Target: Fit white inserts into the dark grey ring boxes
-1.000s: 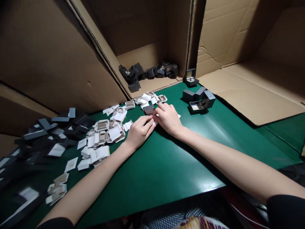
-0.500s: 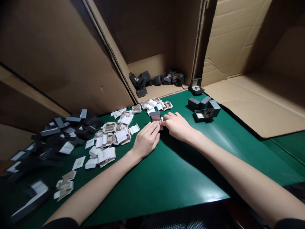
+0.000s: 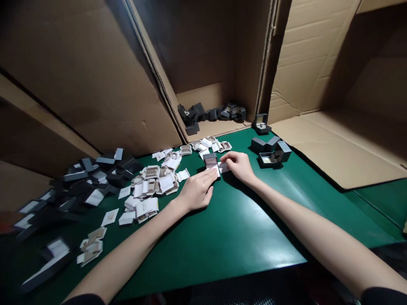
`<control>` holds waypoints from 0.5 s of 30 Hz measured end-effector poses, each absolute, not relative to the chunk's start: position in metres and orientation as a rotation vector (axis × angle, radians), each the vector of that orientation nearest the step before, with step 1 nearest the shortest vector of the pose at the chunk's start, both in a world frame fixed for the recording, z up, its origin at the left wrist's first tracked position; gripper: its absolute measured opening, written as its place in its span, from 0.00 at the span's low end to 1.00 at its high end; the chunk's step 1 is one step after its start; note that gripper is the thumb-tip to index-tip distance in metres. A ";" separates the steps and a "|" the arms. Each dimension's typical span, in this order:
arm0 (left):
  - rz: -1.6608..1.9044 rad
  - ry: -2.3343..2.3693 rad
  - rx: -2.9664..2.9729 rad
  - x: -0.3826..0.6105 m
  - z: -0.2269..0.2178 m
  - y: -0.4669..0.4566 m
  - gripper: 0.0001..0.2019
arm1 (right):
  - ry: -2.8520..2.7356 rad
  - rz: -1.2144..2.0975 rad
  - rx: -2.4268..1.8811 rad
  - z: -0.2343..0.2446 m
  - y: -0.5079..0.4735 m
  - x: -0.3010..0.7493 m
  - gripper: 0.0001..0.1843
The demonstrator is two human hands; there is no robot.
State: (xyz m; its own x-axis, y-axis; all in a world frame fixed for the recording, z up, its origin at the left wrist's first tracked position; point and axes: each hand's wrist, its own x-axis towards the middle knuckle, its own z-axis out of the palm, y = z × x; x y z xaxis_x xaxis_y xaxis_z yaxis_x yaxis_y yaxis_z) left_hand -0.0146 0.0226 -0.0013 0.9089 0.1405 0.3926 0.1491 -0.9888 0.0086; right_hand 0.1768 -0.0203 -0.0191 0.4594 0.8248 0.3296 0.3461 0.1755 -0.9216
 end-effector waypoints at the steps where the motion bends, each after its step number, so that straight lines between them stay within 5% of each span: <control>1: -0.637 -0.244 -3.038 -0.015 -0.004 0.022 0.21 | -1.021 0.520 -1.381 -0.020 -0.019 0.178 0.12; 7: -0.708 -0.335 -2.993 -0.011 -0.004 0.015 0.18 | -0.820 0.498 -1.334 -0.022 -0.022 0.185 0.10; 12: -0.631 0.218 -3.100 -0.025 0.067 -0.021 0.14 | -0.778 0.489 -1.347 -0.020 -0.029 0.184 0.10; 15: -0.258 0.299 -2.956 -0.050 0.094 -0.057 0.18 | -0.811 0.433 -1.370 -0.018 -0.032 0.179 0.10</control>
